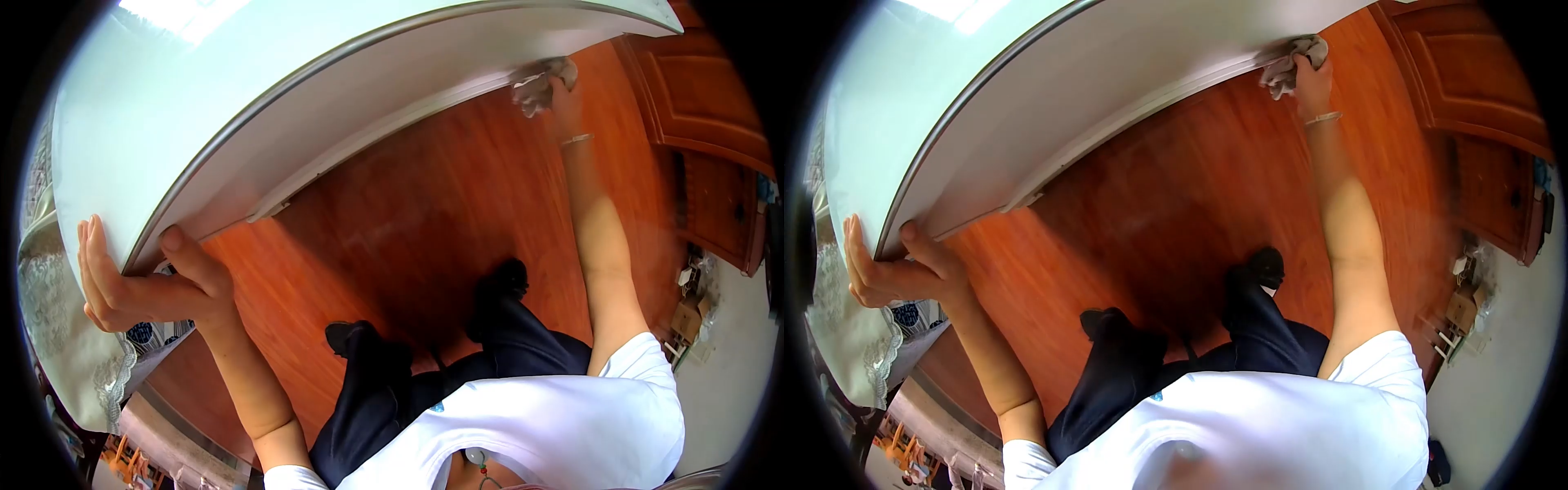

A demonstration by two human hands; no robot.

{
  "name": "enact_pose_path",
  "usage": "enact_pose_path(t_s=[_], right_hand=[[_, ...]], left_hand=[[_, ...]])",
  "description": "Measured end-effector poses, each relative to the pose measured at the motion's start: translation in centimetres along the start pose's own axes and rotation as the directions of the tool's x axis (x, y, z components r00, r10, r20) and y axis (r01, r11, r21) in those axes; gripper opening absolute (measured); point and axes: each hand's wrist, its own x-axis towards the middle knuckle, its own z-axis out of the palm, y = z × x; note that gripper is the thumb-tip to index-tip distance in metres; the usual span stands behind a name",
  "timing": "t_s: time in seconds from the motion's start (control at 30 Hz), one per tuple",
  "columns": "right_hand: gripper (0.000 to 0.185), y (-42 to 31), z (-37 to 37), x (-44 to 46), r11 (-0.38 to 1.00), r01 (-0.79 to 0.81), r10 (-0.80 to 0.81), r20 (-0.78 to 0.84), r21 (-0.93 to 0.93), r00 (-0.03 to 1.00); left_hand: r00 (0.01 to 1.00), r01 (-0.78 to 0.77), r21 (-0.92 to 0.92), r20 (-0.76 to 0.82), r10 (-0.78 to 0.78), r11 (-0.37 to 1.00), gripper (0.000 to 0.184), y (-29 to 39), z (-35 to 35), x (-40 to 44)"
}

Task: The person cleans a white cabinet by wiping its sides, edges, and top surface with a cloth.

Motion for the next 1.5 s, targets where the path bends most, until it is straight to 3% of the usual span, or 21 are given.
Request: enact_pose_path(t_s=[0.07,0.13,0.27,0.37,0.4,0.47,0.5,0.57,0.67,0.73,0.8,0.93,1.0,1.1,1.23,1.27,1.3,1.33,1.37,1.4,1.5], right_hand=[[0.022,2.8,0.2,3.6,0.977,-0.190,0.156,0.275,0.101,0.949],[0.038,5.1,3.5,1.5,0.998,-0.048,0.055,0.250,-0.034,0.967],[0.046,5.4,10.2,-10.1,0.740,0.613,-0.607,0.118,-0.276,0.786],[0.055,-0.7,8.9,-17.1,0.928,0.096,0.104,0.498,-0.360,0.861],[0.055,0.1,8.6,-16.9,0.928,0.096,0.103,0.494,-0.360,0.864],[0.066,2.4,7.4,-16.5,0.775,0.599,-0.394,0.588,-0.200,0.706],[0.066,0.7,6.3,-15.8,0.776,0.598,-0.393,0.587,-0.201,0.707],[0.057,-4.7,3.5,-13.8,0.965,-0.066,0.219,0.637,-0.255,0.739],[0.057,6.1,0.8,-4.7,0.845,0.421,-0.218,0.506,-0.330,0.835],[0.059,5.1,-0.2,-2.8,0.816,0.481,-0.279,0.510,-0.320,0.813],[0.061,2.8,-1.1,-2.5,0.627,0.487,-0.163,0.510,-0.607,0.845],[0.062,2.5,0.5,-4.1,0.676,0.406,0.035,0.577,-0.615,0.816],[0.058,1.6,0.6,-6.8,0.570,0.757,0.001,0.922,-0.319,0.388],[0.041,-2.4,0.9,-10.0,0.690,0.454,0.369,0.814,-0.564,0.449],[0.038,-2.1,-1.8,-8.3,0.571,0.462,0.536,0.734,-0.679,0.416],[0.037,0.6,-3.2,-6.8,0.408,0.820,0.114,0.913,-0.402,0.391],[0.037,0.8,-3.3,-6.4,0.043,0.990,-0.271,0.952,-0.138,0.144],[0.037,0.9,-3.9,-6.0,0.041,0.990,-0.267,0.953,-0.138,0.144],[0.036,0.9,-4.8,-5.8,0.715,0.627,-0.127,0.825,-0.309,0.551],[0.034,0.4,-5.1,-5.8,0.960,-0.116,0.259,0.654,-0.254,0.710],[0.031,0.9,-4.5,-5.0,0.888,-0.419,0.459,0.310,-0.188,0.833]], left_hand=[[1.000,0.003,0.025,0.006,-0.003,1.000,0.054,0.0,0.2,0.1],[0.997,-0.023,-0.047,-0.077,0.019,0.999,0.048,0.0,0.6,0.4],[0.996,-0.012,-0.027,-0.088,0.010,1.000,0.049,0.3,0.9,0.6],[0.992,-0.026,-0.002,-0.125,0.026,1.000,0.049,0.1,1.1,0.4],[0.992,-0.029,-0.011,-0.120,0.027,1.000,0.049,0.1,1.1,0.4],[0.993,-0.032,-0.020,-0.113,0.030,0.999,0.048,0.0,0.9,0.4],[0.994,-0.045,-0.017,-0.103,0.043,0.999,0.048,-0.1,0.8,0.5],[0.994,-0.059,-0.015,-0.094,0.057,0.998,0.048,-0.1,0.6,0.6],[0.997,-0.042,-0.014,-0.066,0.041,0.999,0.049,0.1,0.4,0.5],[0.998,-0.024,-0.035,-0.064,0.022,0.999,0.049,0.3,0.3,0.6],[0.999,-0.035,-0.043,-0.042,0.033,0.998,0.051,0.2,0.1,0.6],[0.992,-0.082,-0.049,-0.100,0.077,0.995,0.051,-0.6,1.0,0.6],[0.988,-0.094,-0.053,-0.130,0.086,0.994,0.051,-0.6,1.2,0.6],[0.994,-0.093,-0.025,-0.063,0.091,0.995,0.053,-1.0,0.5,0.1],[0.994,-0.111,-0.014,0.011,0.111,0.994,0.053,-1.0,0.4,0.1],[0.993,-0.117,-0.024,0.009,0.118,0.993,0.052,-1.0,0.5,0.0],[0.996,-0.094,-0.054,0.007,0.094,0.994,0.051,-0.9,0.7,0.0],[0.997,-0.081,-0.069,0.006,0.081,0.994,0.050,-0.9,0.9,-0.1],[0.998,-0.067,-0.084,0.004,0.068,0.994,0.050,-0.9,1.1,-0.1],[0.995,-0.095,-0.099,-0.047,0.090,0.991,0.050,-1.3,1.4,0.0],[0.988,-0.076,-0.142,-0.144,0.055,0.987,0.050,-0.7,2.3,0.0]])
